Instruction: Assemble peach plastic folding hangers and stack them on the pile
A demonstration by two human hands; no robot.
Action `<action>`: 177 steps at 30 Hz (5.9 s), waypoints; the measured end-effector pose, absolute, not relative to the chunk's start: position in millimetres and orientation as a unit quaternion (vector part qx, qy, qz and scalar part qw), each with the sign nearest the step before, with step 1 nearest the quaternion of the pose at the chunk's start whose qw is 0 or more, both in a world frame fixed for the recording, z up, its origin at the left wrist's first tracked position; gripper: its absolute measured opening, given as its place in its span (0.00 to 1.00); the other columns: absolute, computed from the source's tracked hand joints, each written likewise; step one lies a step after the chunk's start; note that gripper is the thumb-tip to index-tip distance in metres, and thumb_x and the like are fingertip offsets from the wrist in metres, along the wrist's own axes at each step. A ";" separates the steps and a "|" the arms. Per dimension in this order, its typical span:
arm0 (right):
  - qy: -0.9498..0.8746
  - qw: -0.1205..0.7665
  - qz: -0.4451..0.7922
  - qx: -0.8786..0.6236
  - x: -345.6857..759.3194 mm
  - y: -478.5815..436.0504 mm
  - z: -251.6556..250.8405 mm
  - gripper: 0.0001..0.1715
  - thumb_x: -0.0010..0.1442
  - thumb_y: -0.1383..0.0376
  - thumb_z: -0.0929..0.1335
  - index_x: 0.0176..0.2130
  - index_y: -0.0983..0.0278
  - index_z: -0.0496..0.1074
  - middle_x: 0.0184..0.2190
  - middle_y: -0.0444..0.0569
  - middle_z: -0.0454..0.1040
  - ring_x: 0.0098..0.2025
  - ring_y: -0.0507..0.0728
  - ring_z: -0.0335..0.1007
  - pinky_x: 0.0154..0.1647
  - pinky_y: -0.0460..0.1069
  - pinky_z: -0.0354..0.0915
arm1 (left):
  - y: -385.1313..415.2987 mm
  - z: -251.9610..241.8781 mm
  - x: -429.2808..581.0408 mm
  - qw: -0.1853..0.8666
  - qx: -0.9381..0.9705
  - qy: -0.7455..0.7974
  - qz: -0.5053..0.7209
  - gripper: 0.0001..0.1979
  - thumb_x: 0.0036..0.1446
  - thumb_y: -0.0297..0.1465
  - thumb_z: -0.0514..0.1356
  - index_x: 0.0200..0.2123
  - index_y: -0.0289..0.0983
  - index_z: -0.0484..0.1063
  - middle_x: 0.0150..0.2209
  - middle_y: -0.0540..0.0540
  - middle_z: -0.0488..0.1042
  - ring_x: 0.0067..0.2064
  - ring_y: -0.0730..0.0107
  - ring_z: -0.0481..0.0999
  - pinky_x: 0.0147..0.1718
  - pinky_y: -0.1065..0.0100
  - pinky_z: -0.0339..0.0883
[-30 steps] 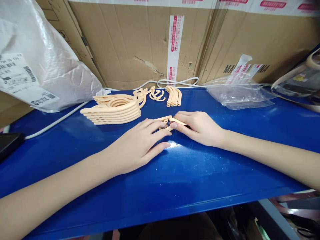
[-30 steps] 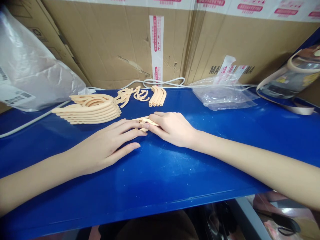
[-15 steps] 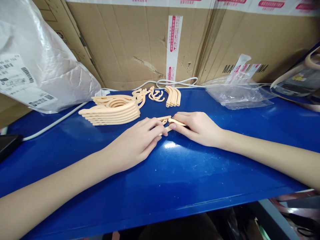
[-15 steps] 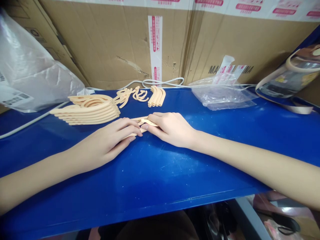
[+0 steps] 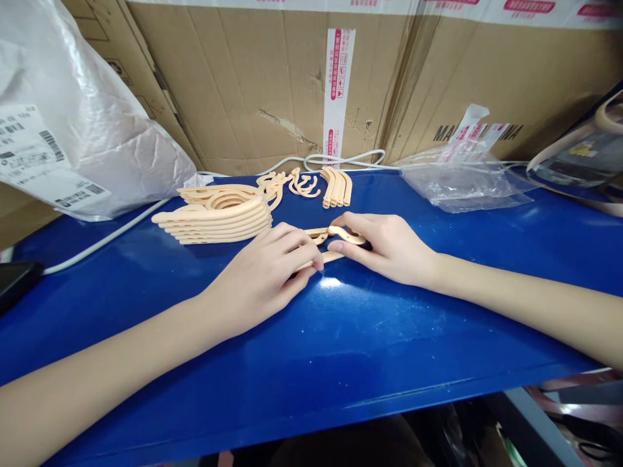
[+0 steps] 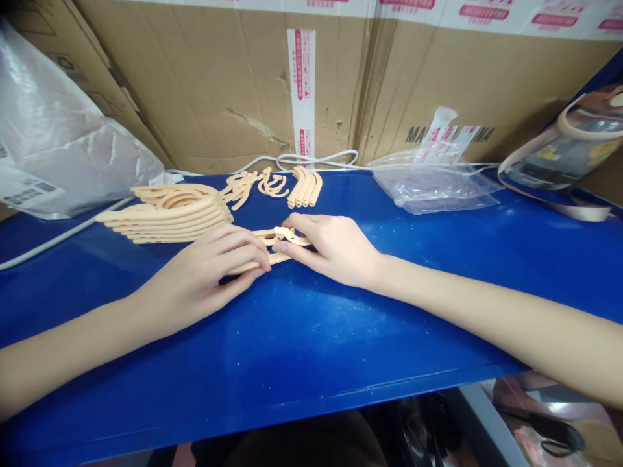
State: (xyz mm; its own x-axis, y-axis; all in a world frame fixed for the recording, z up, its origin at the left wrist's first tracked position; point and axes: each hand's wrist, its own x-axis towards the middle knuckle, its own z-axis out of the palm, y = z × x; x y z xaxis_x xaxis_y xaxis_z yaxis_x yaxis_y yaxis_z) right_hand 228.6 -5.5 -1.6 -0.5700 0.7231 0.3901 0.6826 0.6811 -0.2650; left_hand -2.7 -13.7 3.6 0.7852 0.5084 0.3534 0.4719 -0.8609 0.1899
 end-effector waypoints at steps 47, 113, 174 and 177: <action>-0.943 0.184 0.108 -0.254 230.3 -5.0 -1.6 0.16 0.66 0.54 0.64 0.35 0.64 0.71 0.22 0.39 0.65 0.20 0.46 0.53 0.24 0.44 0.48 | -12.8 1.5 -4.0 0.098 0.918 0.335 0.189 0.18 0.67 0.41 0.50 0.54 0.38 0.63 0.54 0.42 0.70 0.54 0.57 0.69 0.52 0.56 0.64; -0.943 0.190 0.097 -0.254 230.5 -5.8 -3.0 0.11 0.62 0.61 0.67 0.36 0.67 0.73 0.22 0.40 0.68 0.20 0.46 0.56 0.23 0.43 0.49 | -13.3 -3.2 -5.4 0.066 0.886 0.428 0.164 0.30 0.67 0.48 0.42 0.56 0.30 0.66 0.61 0.35 0.65 0.61 0.53 0.65 0.60 0.50 0.60; -0.882 0.217 0.114 -0.403 230.8 -7.3 2.7 0.25 0.71 0.53 0.51 0.35 0.64 0.64 0.20 0.42 0.65 0.21 0.50 0.59 0.27 0.46 0.52 | -21.8 4.5 -0.4 0.104 0.896 0.380 0.203 0.13 0.70 0.36 0.43 0.41 0.36 0.63 0.50 0.41 0.69 0.51 0.59 0.70 0.49 0.57 0.63; -0.883 0.223 0.132 -0.391 231.6 -6.6 2.8 0.23 0.71 0.54 0.51 0.39 0.64 0.63 0.19 0.41 0.64 0.20 0.50 0.60 0.27 0.46 0.52 | -21.1 4.0 -0.3 0.093 0.899 0.378 0.200 0.13 0.71 0.36 0.43 0.41 0.36 0.63 0.50 0.41 0.70 0.50 0.58 0.71 0.48 0.57 0.64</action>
State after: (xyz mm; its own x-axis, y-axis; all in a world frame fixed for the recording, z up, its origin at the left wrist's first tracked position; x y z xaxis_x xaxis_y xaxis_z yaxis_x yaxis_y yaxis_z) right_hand 231.6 -6.6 2.8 -0.5948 0.7493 0.2911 0.6317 0.6596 -0.4073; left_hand -0.3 -21.1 4.0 0.6339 0.7170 0.2900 0.6424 -0.6969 0.3187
